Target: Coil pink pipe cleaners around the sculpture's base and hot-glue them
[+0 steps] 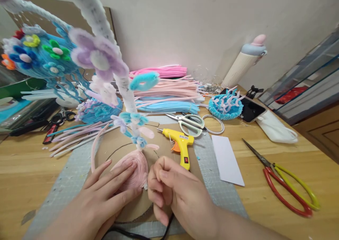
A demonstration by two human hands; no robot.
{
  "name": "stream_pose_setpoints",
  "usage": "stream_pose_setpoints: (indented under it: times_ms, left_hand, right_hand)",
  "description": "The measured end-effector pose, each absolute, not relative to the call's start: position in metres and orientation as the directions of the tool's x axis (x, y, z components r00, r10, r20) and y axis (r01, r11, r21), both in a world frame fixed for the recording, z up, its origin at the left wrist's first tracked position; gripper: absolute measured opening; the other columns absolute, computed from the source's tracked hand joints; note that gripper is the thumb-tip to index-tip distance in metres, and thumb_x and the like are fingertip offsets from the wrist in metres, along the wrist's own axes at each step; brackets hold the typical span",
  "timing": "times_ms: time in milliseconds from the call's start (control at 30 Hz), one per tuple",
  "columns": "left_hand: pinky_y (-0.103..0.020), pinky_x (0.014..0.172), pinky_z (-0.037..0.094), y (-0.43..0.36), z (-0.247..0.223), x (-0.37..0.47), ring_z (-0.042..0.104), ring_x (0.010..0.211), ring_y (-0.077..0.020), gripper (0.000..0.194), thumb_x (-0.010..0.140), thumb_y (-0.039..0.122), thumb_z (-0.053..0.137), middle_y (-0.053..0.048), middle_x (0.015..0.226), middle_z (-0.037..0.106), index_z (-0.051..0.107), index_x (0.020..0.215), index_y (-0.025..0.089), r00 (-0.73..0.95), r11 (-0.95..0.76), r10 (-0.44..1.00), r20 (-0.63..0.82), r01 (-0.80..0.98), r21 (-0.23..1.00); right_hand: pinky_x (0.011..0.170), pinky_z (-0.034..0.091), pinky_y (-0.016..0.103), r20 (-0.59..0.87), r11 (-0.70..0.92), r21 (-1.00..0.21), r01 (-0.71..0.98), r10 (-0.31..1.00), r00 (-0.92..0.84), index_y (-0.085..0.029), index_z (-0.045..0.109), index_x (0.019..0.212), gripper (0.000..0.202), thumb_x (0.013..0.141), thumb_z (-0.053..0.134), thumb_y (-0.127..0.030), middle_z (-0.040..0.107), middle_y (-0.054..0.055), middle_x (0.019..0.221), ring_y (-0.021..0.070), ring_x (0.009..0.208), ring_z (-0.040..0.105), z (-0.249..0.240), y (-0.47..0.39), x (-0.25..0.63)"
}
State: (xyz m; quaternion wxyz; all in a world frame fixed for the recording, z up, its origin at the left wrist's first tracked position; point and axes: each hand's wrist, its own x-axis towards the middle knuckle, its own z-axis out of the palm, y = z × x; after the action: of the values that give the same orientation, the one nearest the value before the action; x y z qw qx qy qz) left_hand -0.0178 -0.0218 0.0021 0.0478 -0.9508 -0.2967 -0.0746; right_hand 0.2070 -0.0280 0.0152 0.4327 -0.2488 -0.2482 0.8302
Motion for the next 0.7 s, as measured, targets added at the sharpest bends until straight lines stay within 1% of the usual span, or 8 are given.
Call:
stream_pose_setpoints:
  times_ms: [133, 200, 233, 333, 433, 500, 600, 700]
  left_hand:
    - [-0.042, 0.116, 0.017, -0.0209, 0.0049, -0.0176, 0.035, 0.137, -0.0219, 0.044, 0.085, 0.015, 0.051, -0.004, 0.136, 0.055, 0.055, 0.127, 0.028, 0.81, -0.818, 0.564, 0.159, 0.574, -0.025]
    - [-0.042, 0.116, 0.016, -0.0221, 0.0042, -0.0164, 0.035, 0.137, -0.0219, 0.044, 0.085, 0.015, 0.051, -0.004, 0.137, 0.055, 0.055, 0.126, 0.028, 0.809, -0.818, 0.565, 0.16, 0.575, -0.017]
    - [-0.042, 0.116, 0.016, -0.0231, 0.0033, -0.0156, 0.034, 0.137, -0.0213, 0.045, 0.085, 0.013, 0.05, -0.004, 0.137, 0.055, 0.055, 0.126, 0.028, 0.8, -0.811, 0.576, 0.169, 0.585, -0.008]
    - [-0.042, 0.116, 0.015, -0.0267, 0.0002, -0.0133, 0.033, 0.138, -0.0192, 0.048, 0.085, 0.008, 0.045, -0.002, 0.137, 0.054, 0.054, 0.128, 0.029, 0.755, -0.775, 0.623, 0.203, 0.631, 0.03]
    - [-0.043, 0.116, 0.014, -0.0291, -0.0016, -0.0124, 0.032, 0.138, -0.0185, 0.051, 0.085, 0.007, 0.043, 0.0, 0.137, 0.054, 0.054, 0.128, 0.032, 0.738, -0.758, 0.645, 0.201, 0.651, 0.042]
    - [-0.043, 0.117, 0.013, -0.0292, -0.0017, -0.0126, 0.029, 0.14, -0.0175, 0.051, 0.085, 0.007, 0.043, 0.001, 0.139, 0.053, 0.054, 0.128, 0.033, 0.74, -0.757, 0.647, 0.185, 0.652, 0.043]
    - [-0.042, 0.117, 0.013, -0.0284, -0.0009, -0.013, 0.028, 0.14, -0.0169, 0.052, 0.085, 0.006, 0.043, 0.002, 0.14, 0.051, 0.054, 0.127, 0.034, 0.745, -0.761, 0.643, 0.179, 0.647, 0.041]
    - [-0.043, 0.116, 0.016, -0.0285, 0.0001, -0.0122, 0.033, 0.138, -0.0182, 0.05, 0.085, 0.006, 0.043, 0.0, 0.138, 0.053, 0.055, 0.126, 0.032, 0.741, -0.761, 0.643, 0.196, 0.646, 0.052]
  right_hand:
    - [0.044, 0.043, 0.016, -0.188, -0.535, -0.625, -0.569, 0.81, -0.556, -0.019, 0.051, 0.084, 0.02, 0.087, 0.061, -0.036, 0.049, -0.002, 0.074, 0.0076, 0.057, 0.044, 0.0116, -0.0271, 0.2054]
    - [0.043, 0.04, 0.015, -0.189, -0.554, -0.63, -0.545, 0.789, -0.584, -0.017, 0.055, 0.087, 0.02, 0.089, 0.059, -0.037, 0.053, -0.001, 0.072, 0.0061, 0.052, 0.045, 0.0102, -0.0275, 0.2055]
    - [0.041, 0.038, 0.014, -0.186, -0.562, -0.63, -0.536, 0.78, -0.598, -0.016, 0.056, 0.085, 0.022, 0.09, 0.057, -0.038, 0.053, -0.001, 0.069, 0.0054, 0.049, 0.045, 0.01, -0.0276, 0.2058]
    - [0.037, 0.03, 0.013, -0.182, -0.599, -0.58, -0.552, 0.756, -0.629, -0.016, 0.053, 0.072, 0.028, 0.09, 0.055, -0.037, 0.045, -0.004, 0.058, 0.0039, 0.043, 0.039, 0.0108, -0.0266, 0.2077]
    - [0.036, 0.022, 0.012, -0.235, -0.647, -0.498, -0.577, 0.741, -0.628, -0.017, 0.044, 0.063, 0.033, 0.087, 0.058, -0.035, 0.036, -0.008, 0.055, 0.0026, 0.041, 0.028, 0.0118, -0.0232, 0.2104]
    - [0.035, 0.017, 0.012, -0.276, -0.672, -0.464, -0.577, 0.729, -0.627, -0.018, 0.037, 0.058, 0.038, 0.087, 0.057, -0.033, 0.031, -0.009, 0.051, 0.0023, 0.039, 0.022, 0.0114, -0.0207, 0.2122]
    - [0.034, 0.014, 0.013, -0.278, -0.694, -0.44, -0.57, 0.709, -0.649, -0.018, 0.031, 0.055, 0.044, 0.088, 0.056, -0.035, 0.026, -0.01, 0.046, 0.0023, 0.035, 0.017, 0.01, -0.0188, 0.2138]
    - [0.033, 0.013, 0.013, -0.24, -0.679, -0.462, -0.571, 0.715, -0.656, -0.018, 0.029, 0.053, 0.051, 0.088, 0.057, -0.043, 0.027, -0.01, 0.045, 0.0019, 0.034, 0.016, 0.0091, -0.0198, 0.2139]
